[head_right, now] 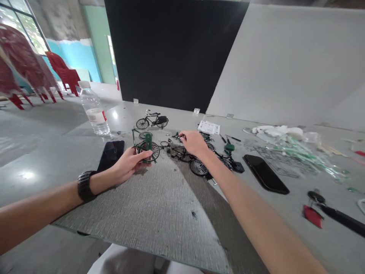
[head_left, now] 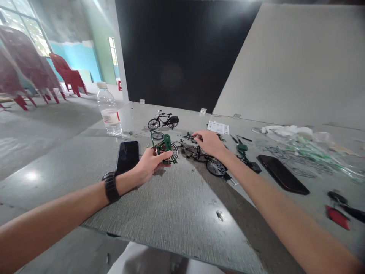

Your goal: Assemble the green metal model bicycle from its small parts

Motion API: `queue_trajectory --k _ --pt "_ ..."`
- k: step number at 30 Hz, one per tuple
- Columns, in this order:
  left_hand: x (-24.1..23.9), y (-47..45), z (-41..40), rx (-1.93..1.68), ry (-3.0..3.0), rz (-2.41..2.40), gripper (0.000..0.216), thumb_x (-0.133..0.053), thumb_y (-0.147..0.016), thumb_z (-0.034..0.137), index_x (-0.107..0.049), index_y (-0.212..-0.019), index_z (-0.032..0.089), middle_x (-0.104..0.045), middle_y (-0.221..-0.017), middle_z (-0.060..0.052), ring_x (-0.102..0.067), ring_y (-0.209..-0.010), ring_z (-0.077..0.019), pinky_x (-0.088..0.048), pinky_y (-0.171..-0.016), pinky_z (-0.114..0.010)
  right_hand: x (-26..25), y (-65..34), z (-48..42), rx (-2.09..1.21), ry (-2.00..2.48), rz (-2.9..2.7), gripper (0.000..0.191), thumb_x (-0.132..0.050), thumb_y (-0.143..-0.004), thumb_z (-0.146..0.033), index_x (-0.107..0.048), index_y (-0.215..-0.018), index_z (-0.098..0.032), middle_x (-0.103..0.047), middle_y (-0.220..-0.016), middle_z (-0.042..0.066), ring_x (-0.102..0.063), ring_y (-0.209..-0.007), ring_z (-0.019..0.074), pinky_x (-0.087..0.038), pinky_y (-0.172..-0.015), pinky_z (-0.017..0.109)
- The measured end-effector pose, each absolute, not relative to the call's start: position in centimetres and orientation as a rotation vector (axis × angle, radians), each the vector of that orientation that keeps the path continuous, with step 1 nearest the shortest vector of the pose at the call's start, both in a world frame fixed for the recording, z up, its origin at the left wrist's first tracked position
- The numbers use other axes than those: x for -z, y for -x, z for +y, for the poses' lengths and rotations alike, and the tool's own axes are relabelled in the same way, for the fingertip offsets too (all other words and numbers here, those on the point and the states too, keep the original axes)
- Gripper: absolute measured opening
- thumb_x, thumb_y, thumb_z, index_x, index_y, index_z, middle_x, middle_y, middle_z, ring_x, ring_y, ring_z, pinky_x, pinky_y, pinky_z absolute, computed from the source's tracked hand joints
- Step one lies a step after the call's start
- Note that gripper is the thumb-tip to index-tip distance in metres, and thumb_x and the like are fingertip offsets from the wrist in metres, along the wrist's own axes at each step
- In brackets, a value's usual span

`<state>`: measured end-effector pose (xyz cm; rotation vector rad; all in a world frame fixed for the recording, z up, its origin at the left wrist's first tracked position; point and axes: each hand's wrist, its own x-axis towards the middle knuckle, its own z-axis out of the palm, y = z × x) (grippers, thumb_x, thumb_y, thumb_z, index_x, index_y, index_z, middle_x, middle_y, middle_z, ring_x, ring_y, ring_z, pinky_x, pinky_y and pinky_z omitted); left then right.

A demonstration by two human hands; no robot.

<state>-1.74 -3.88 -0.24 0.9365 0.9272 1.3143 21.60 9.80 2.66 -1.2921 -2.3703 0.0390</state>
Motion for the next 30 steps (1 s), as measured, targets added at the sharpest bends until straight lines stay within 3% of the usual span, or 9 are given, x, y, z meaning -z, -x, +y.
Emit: queue_trajectory --k 3,9,30 --pt "0.2 1.7 -3.9 -1.315 -0.925 0.942 0.031 -0.086 -0.068 0.034 -0.066 -0.078 0.012 -0.061 -0.080 -0.003 -0.058 -0.071 -0.0119 -0.058 -0.064 -0.028 -1.9 -21.4 11.3 -0.018 1.364 -2.531 0.031 -0.054 -0.087 -0.016 -0.076 -0.108 -0.015 -0.074 -0.080 0.010 -0.066 -0.074 0.0229 -0.047 -0.077 0.039" --pt "-0.2 1.6 -4.0 -1.296 -0.928 0.979 0.035 -0.087 -0.066 0.035 -0.066 -0.080 0.012 -0.061 -0.081 -0.003 -0.058 -0.072 -0.0124 -0.057 -0.066 -0.029 -1.2 -21.2 12.1 0.100 1.403 -2.655 0.037 -0.047 -0.088 -0.017 -0.077 -0.110 -0.013 -0.076 -0.111 0.014 -0.069 -0.099 0.0285 -0.049 -0.088 0.039" --pt "0.0 1.8 -4.1 -1.274 -0.968 0.997 0.035 -0.086 -0.067 0.037 -0.064 -0.080 0.013 -0.060 -0.079 -0.003 -0.058 -0.070 -0.0121 -0.055 -0.063 -0.027 -0.9 -21.2 12.2 0.097 1.408 -2.655 0.038 -0.049 -0.088 -0.016 -0.079 -0.111 -0.016 -0.076 -0.113 0.013 -0.069 -0.103 0.0297 -0.050 -0.092 0.041"
